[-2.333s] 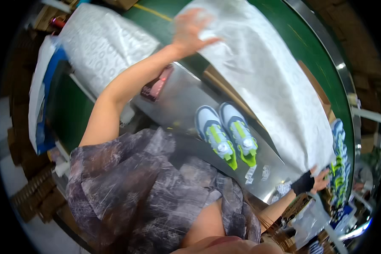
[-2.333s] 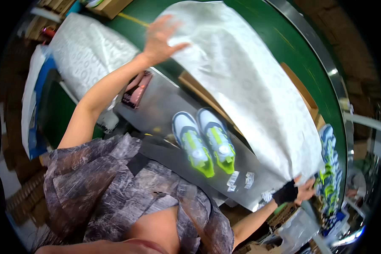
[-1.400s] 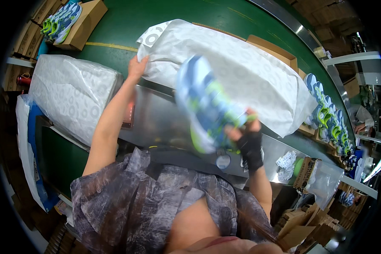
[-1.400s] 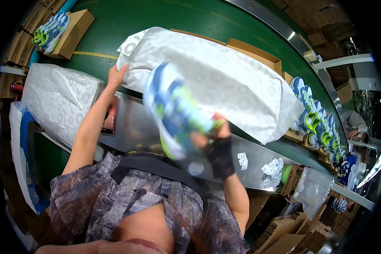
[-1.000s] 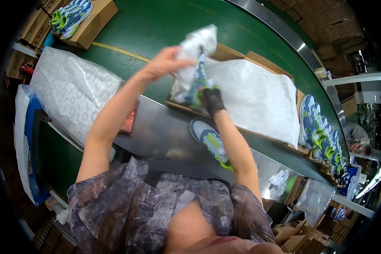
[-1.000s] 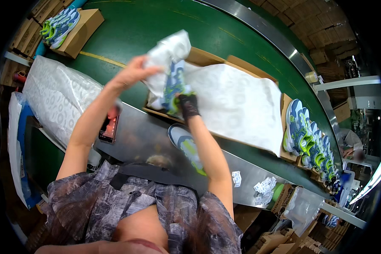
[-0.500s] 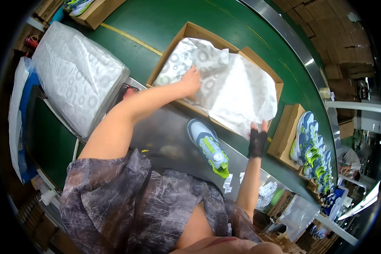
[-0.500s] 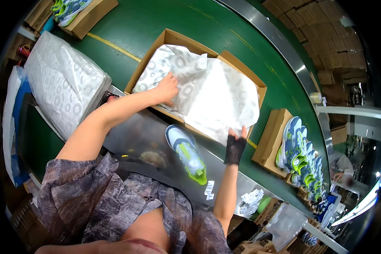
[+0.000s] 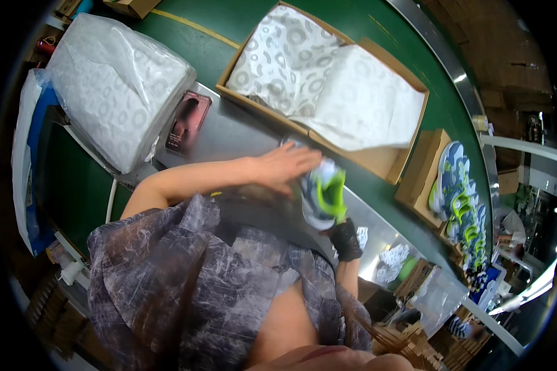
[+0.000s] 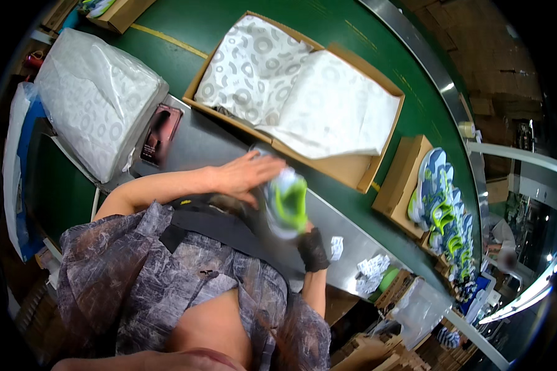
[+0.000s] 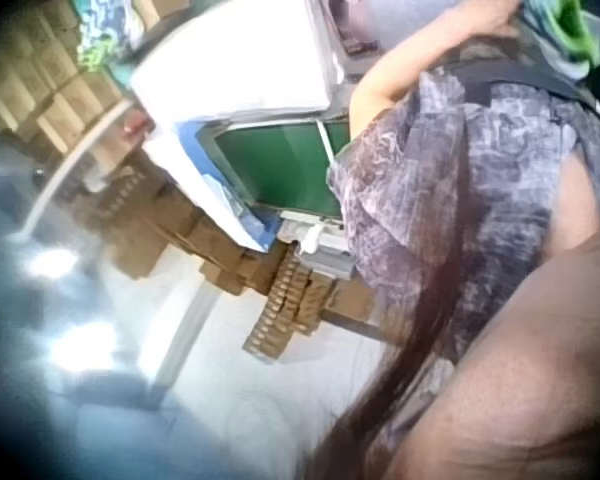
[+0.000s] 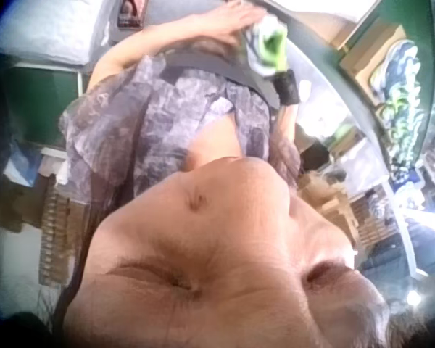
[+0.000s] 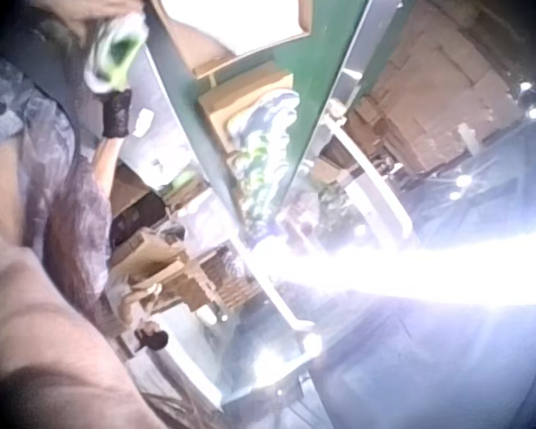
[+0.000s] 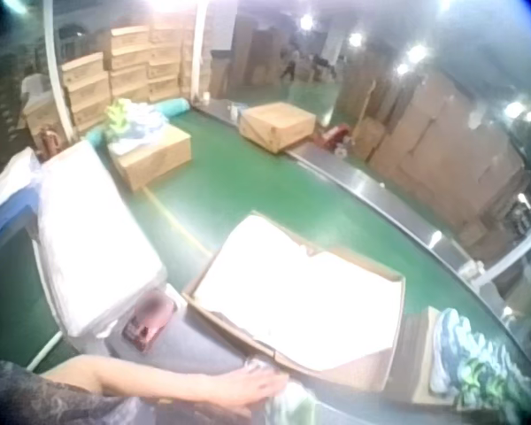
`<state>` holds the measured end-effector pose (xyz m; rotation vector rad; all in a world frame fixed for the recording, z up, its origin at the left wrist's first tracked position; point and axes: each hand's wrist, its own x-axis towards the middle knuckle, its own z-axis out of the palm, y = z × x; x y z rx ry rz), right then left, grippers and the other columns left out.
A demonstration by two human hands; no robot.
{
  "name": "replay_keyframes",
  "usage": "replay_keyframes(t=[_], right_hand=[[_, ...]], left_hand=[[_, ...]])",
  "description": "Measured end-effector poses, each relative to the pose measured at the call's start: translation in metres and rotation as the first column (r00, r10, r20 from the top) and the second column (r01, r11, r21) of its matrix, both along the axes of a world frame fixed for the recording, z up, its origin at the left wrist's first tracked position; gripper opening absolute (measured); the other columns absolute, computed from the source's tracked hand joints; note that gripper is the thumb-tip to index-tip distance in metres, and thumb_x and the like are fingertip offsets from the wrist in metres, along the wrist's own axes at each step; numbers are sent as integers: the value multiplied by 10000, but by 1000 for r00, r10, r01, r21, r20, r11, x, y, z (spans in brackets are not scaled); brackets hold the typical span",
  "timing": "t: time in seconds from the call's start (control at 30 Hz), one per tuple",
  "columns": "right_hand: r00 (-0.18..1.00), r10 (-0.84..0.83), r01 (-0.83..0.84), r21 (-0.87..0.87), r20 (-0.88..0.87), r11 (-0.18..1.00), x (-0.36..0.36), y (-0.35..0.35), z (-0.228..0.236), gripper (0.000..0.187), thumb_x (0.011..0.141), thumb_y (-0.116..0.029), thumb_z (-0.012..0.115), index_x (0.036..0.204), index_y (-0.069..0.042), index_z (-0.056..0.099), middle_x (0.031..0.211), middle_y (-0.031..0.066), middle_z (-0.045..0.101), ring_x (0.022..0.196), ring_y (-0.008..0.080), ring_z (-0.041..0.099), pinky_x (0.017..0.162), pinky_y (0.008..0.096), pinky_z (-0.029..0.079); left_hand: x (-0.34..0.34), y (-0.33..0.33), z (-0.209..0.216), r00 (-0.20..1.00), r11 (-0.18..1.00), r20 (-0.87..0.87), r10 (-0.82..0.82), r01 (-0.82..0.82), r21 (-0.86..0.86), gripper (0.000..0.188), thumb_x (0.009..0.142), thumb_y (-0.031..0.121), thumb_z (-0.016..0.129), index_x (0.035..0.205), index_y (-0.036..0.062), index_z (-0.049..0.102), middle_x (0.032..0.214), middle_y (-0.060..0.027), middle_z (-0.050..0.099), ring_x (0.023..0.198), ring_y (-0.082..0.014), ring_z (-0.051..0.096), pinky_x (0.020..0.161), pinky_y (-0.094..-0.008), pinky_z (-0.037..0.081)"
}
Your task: The person repeatedly packs pairs of sneakers into cardboard boxes on a conveyor belt. They place tissue paper inside each box, insert the shoes, and close the box before moving it down the line.
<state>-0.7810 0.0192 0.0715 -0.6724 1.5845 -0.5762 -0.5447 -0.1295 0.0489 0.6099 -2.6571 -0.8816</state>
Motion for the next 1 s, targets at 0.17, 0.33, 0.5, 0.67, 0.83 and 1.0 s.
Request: replay_keyframes(t=[0.17, 0.33, 0.5, 0.67, 0.83, 1.0], right_hand=[[962, -25, 117, -327, 273, 938, 14, -31, 62, 435, 812, -292, 525, 1086, 45, 519, 835, 87, 610, 704, 139, 564, 643, 272, 442], [971, 36, 69, -423, 236, 904, 52, -83, 113, 253, 746, -92, 599, 974, 11, 555, 801, 70, 611, 689, 160, 585, 649, 294, 466], [857, 59, -491, -777, -512, 393, 73, -98, 174, 68, 715, -82, 589, 695, -17, 587, 574, 62, 567, 492, 161, 544, 489, 252, 431], [879, 436, -193, -980, -192, -42, 80, -91, 210, 241, 699, -163, 672, 895, -42, 603, 806, 22, 542, 652, 175, 532, 551, 299, 412], [942, 55, -328, -944, -330, -44, 95, -80, 218, 178, 752, -94, 602, 930, -91, 614, 814, 56, 572, 631, 172, 542, 576, 293, 417], [768, 512, -641, -477, -385, 602, 71, -107, 130, 218, 748, -88, 611, 957, -28, 589, 775, 73, 608, 663, 185, 598, 566, 248, 456]], left_hand=[[21, -28, 46, 920, 906, -191, 342, -269, 327, 944, 471, 343, 825, 1220, -22, 382, 1136, -186, 490, 1077, -318, 462, 947, -370, 341], [51, -43, 70, 731, 657, -363, 578, -153, 738, 904, 498, 187, 840, 1237, 8, 351, 1162, -118, 456, 1129, -210, 409, 967, -337, 325], [61, -73, 50, 569, 506, -432, 700, 31, 862, 604, 680, 159, 741, 1175, 78, 404, 1067, -78, 492, 977, -140, 496, 823, -284, 422], [50, -138, 37, 274, 164, -135, 952, -84, 983, 619, 778, 381, 637, 1160, -29, 375, 1019, -131, 536, 891, -165, 550, 740, -294, 473], [-7, -180, -34, 253, 169, 11, 967, -677, 716, 689, 747, 418, 635, 1128, -98, 383, 1034, -236, 525, 924, -279, 556, 790, -342, 455], [-26, -164, -65, 552, 428, 172, 816, -777, 462, 641, 819, 394, 509, 1155, -130, 356, 909, -298, 559, 853, -372, 574, 780, -403, 447]])
